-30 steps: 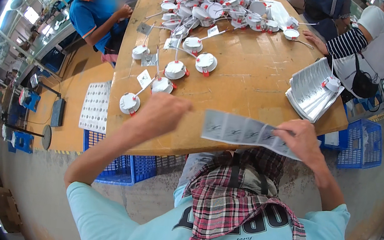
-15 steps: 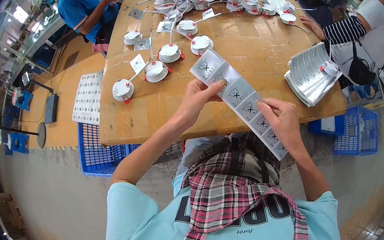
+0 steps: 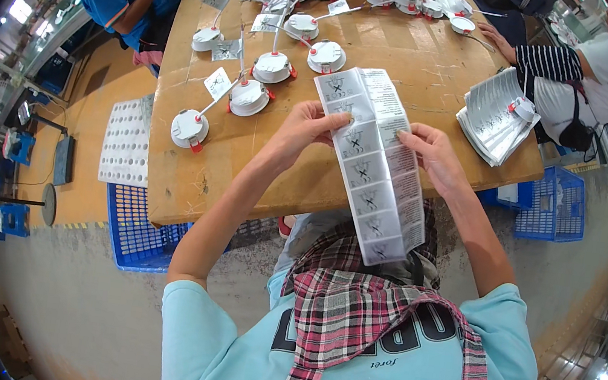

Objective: The person folds and tears a strip of label stickers, peels off the individual labels, and wraps them around the wires of light fixtures on the workbench.

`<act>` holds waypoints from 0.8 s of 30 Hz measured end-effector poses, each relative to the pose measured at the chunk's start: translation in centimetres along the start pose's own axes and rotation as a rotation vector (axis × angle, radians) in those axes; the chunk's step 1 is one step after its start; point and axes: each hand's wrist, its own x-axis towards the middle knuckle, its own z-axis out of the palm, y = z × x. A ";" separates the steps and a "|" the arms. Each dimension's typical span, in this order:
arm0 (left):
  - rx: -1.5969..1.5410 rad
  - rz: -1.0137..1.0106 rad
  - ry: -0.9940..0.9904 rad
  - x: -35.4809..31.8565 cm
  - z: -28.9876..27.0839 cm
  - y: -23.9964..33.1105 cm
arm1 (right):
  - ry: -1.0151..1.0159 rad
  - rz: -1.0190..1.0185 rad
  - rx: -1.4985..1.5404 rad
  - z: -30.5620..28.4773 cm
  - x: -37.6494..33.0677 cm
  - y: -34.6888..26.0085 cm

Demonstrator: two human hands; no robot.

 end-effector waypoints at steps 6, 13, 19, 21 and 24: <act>0.047 0.011 0.047 -0.3 -0.7 -0.9 | 0.038 -0.010 -0.020 0.0 1.1 -0.5; -0.036 0.020 0.105 -0.3 -1.2 -0.8 | 0.129 -0.069 -0.063 -0.6 1.2 0.0; 0.238 0.150 0.236 -0.6 -0.8 -0.8 | 0.318 -0.158 -0.135 -3.1 2.0 0.7; 0.323 0.179 0.264 -0.5 -0.5 -0.9 | 0.348 -0.193 -0.158 -3.5 2.4 0.8; 0.490 0.275 0.336 0.4 0.3 -0.7 | 0.380 -0.249 -0.253 -4.2 3.3 1.0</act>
